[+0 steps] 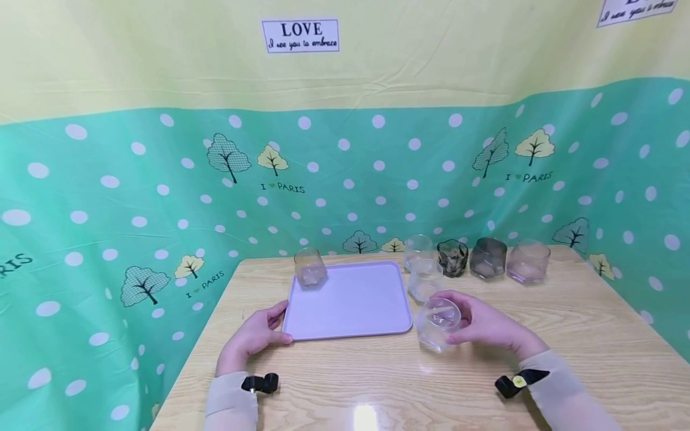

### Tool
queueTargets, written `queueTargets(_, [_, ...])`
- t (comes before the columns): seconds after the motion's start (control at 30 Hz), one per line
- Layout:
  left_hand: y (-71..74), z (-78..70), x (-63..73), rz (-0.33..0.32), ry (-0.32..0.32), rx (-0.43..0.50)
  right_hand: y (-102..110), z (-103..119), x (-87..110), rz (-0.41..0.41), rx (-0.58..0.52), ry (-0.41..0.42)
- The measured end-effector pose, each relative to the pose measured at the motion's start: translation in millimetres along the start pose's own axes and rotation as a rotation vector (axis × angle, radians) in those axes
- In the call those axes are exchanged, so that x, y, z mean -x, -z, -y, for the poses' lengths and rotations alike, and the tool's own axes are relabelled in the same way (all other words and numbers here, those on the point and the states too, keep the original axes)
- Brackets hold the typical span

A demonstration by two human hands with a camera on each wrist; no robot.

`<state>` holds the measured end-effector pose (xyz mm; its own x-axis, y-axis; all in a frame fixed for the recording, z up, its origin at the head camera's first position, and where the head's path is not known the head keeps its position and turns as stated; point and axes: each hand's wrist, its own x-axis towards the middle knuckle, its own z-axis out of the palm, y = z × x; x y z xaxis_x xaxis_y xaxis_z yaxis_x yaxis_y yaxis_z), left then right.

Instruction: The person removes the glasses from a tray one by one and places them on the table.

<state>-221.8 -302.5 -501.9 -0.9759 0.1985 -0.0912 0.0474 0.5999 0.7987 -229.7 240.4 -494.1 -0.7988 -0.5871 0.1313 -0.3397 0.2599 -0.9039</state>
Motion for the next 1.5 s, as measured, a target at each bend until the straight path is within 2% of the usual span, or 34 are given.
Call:
queueTargets(0.27, [-1.0, -1.4, 0.9, -0.005, -0.004, 0.016, 19, -7, 8.2, 0.000, -0.014, 0.014])
queueTargets(0.47, [-1.6, -2.4, 1.3, -0.007, 0.001, 0.009, 32, -15, 14.3, -0.048, -0.043, 0.033])
queueTargets(0.63, [-1.4, -3.0, 2.5, -0.008, 0.008, 0.007, 42, -21, 19.1, -0.126, -0.060, 0.017])
queueTargets(0.77, [-1.2, -3.2, 3.0, -0.007, 0.007, 0.014, 47, -23, 21.6, -0.222, -0.098, -0.022])
queueTargets(0.87, [-1.3, -2.3, 2.6, -0.006, 0.007, 0.014, 47, -23, 21.5, -0.307, -0.119, -0.070])
queueTargets(1.0, [-1.6, -0.5, 1.1, -0.015, 0.018, 0.004, 46, -20, 18.4, -0.431, -0.079, -0.170])
queueTargets(1.1, [-1.3, -0.8, 0.4, -0.021, 0.026, -0.007, 45, -20, 14.5, -0.502, -0.056, -0.197])
queueTargets(1.27, [-0.4, -2.9, 1.3, -0.015, 0.014, -0.016, 42, -23, 9.9, -0.549, -0.097, -0.180])
queueTargets(1.5, [-0.9, -1.5, 0.1, -0.009, 0.004, -0.011, 38, -23, 6.9, -0.554, -0.074, -0.183])
